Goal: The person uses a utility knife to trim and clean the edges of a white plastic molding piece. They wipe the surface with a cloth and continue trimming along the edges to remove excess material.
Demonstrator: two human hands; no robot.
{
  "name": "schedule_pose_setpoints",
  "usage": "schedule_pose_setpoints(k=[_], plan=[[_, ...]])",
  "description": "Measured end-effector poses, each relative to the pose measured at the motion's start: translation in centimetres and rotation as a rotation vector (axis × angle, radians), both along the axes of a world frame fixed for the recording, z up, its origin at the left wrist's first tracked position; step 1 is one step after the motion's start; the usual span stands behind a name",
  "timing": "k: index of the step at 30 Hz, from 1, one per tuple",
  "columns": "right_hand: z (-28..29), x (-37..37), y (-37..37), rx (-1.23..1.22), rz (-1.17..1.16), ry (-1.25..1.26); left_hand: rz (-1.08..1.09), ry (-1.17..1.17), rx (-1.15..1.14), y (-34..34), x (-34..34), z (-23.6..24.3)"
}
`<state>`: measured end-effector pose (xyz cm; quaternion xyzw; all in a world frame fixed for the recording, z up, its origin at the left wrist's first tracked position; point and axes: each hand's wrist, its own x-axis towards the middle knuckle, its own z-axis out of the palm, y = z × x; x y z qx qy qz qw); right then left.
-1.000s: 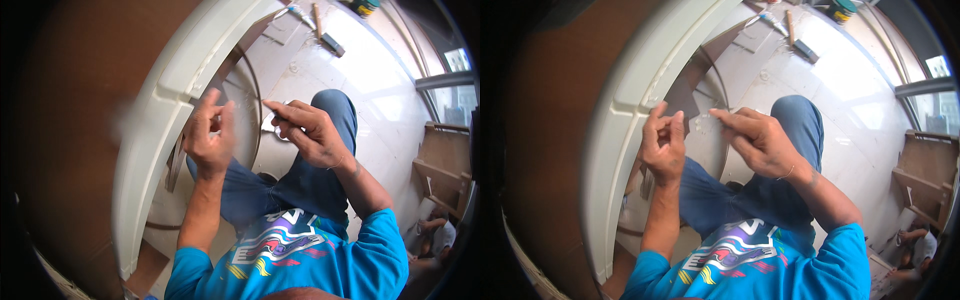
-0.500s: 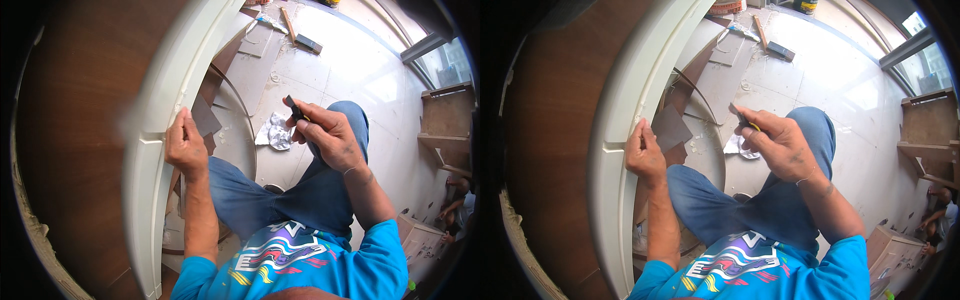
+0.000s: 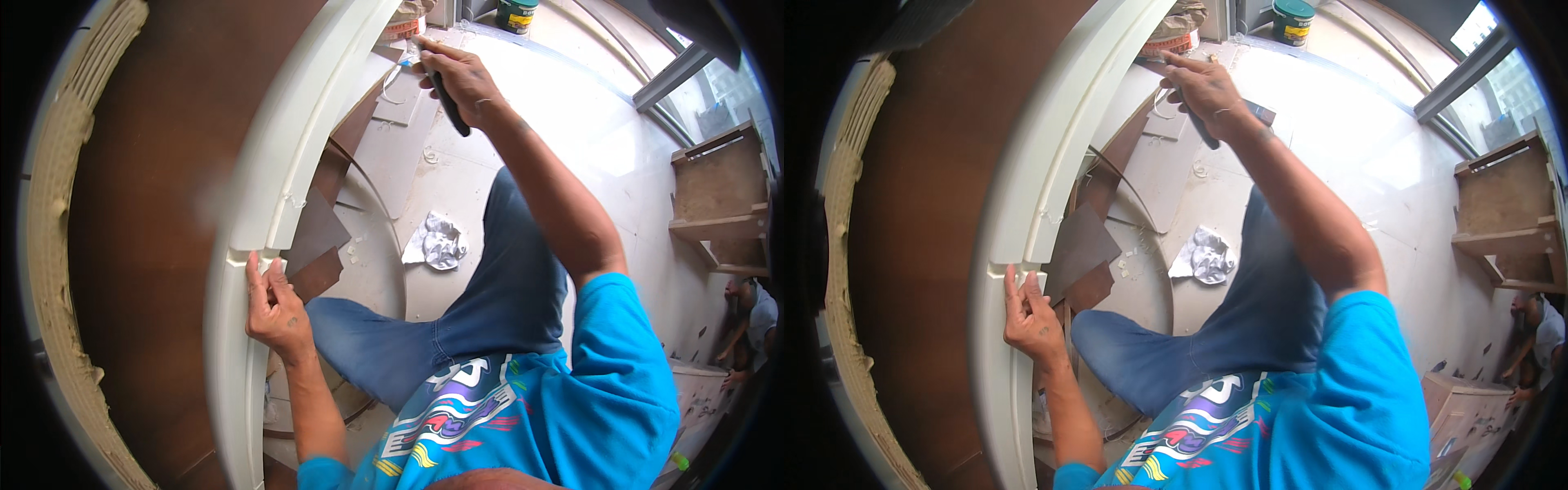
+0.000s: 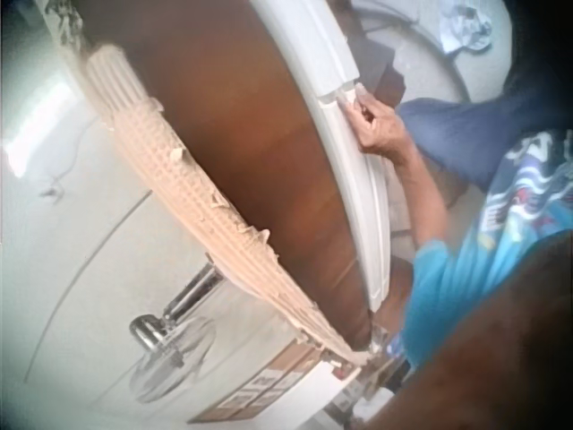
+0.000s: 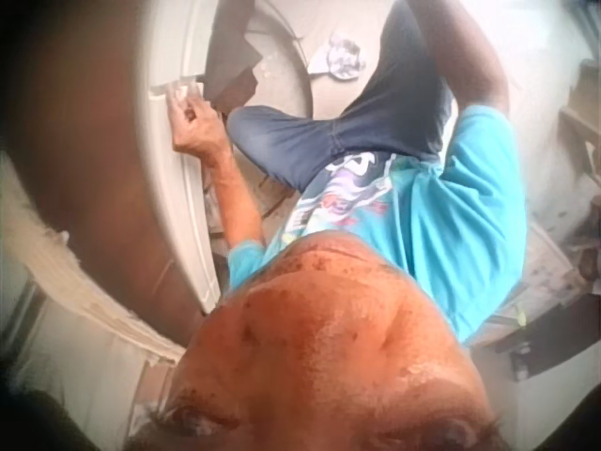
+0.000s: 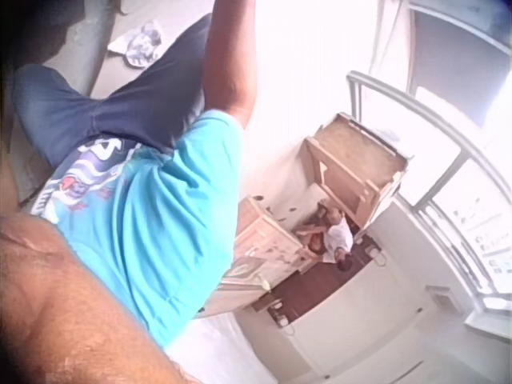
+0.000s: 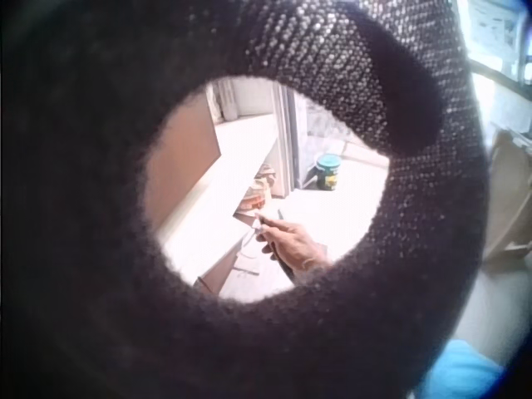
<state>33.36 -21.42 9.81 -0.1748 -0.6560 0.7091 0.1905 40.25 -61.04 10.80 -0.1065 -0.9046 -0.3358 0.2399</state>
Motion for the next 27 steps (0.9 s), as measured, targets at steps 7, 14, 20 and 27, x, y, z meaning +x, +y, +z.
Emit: schedule_pose_setpoints(k=[7, 14, 20, 27], plan=[[-3.3, -7.2, 1.6, -0.092, -0.026, 0.048, 0.254, -0.111, 0.309, 5.9, 1.1, -2.1], [-3.7, -12.1, 3.8, -0.057, 0.087, 0.114, 0.461, 0.074, 0.31, 5.0, -1.2, -3.1], [-4.1, -13.4, 3.9, -0.013, 0.169, 0.159, 0.503, 0.097, 0.254, 5.8, -1.5, -2.4], [-5.0, -13.8, 3.6, -0.036, 0.201, 0.237, 0.43, 0.131, 0.227, 5.0, -1.6, -2.9]])
